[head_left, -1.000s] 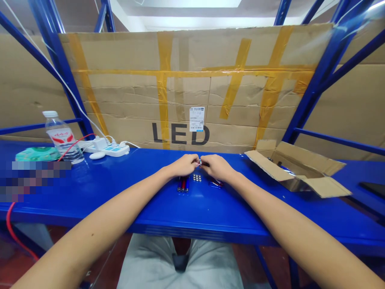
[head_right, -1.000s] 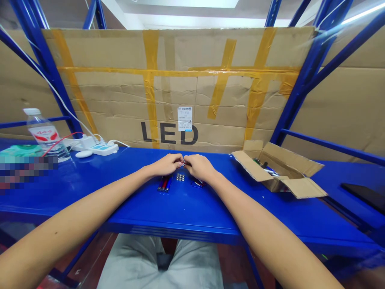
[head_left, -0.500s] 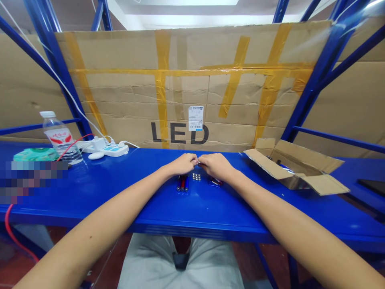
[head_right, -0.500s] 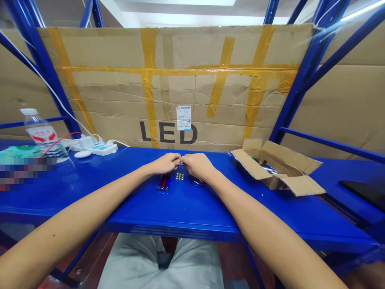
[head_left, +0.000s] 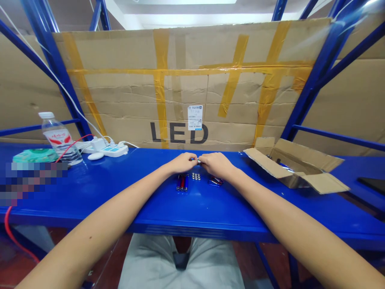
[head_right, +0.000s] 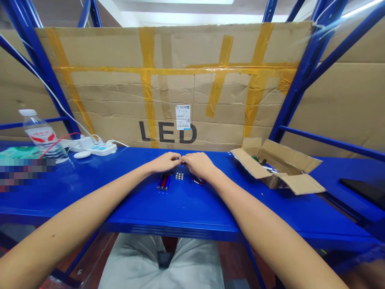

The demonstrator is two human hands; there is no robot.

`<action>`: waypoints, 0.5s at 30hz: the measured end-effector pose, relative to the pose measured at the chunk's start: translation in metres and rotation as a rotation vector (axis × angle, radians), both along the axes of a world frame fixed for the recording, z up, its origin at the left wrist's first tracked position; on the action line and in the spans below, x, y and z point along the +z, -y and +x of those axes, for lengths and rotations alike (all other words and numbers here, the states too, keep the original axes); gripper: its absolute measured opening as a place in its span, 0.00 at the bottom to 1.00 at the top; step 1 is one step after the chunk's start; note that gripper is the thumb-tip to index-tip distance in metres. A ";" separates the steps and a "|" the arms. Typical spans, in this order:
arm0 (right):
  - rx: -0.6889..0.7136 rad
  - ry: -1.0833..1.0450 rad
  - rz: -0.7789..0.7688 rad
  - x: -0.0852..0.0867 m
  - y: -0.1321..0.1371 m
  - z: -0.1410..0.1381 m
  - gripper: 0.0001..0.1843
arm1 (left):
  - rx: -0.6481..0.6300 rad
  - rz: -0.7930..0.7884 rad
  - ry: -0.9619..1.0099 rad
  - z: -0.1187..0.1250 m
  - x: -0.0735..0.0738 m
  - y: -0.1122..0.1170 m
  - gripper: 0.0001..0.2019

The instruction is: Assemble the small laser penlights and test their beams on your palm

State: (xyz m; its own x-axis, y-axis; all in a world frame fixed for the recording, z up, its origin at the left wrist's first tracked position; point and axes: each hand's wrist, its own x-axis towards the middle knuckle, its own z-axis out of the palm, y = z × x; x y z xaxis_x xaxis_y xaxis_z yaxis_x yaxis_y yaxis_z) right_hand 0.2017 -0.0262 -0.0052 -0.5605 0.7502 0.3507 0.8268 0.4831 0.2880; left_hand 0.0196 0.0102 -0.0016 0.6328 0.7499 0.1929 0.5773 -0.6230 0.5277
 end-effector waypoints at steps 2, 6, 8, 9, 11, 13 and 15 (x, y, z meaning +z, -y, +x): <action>-0.039 0.006 -0.041 0.001 0.000 0.002 0.08 | 0.029 0.119 -0.073 -0.001 -0.001 0.001 0.10; -0.084 0.025 -0.121 0.004 0.000 0.008 0.06 | 0.077 0.292 -0.272 -0.002 0.000 0.003 0.08; -0.100 0.021 -0.149 0.005 -0.001 0.011 0.06 | 0.045 0.306 -0.327 -0.002 0.001 0.004 0.08; -0.106 0.016 -0.161 0.005 -0.001 0.012 0.06 | 0.025 0.305 -0.345 -0.002 0.001 0.003 0.08; -0.109 0.001 -0.179 0.005 -0.002 0.014 0.05 | -0.011 0.301 -0.367 -0.002 0.002 0.003 0.09; -0.108 -0.018 -0.195 0.006 -0.003 0.016 0.04 | -0.043 0.299 -0.369 -0.002 0.002 0.002 0.09; -0.101 -0.039 -0.206 0.006 -0.002 0.016 0.04 | -0.054 0.296 -0.358 -0.003 0.002 0.000 0.09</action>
State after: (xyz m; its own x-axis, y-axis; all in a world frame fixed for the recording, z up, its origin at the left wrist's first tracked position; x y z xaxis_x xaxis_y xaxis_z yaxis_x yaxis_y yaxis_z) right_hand 0.2179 -0.0239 0.0004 -0.4677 0.8599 0.2044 0.8827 0.4423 0.1589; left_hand 0.0164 0.0099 0.0008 0.7354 0.6594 0.1561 0.6531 -0.7511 0.0962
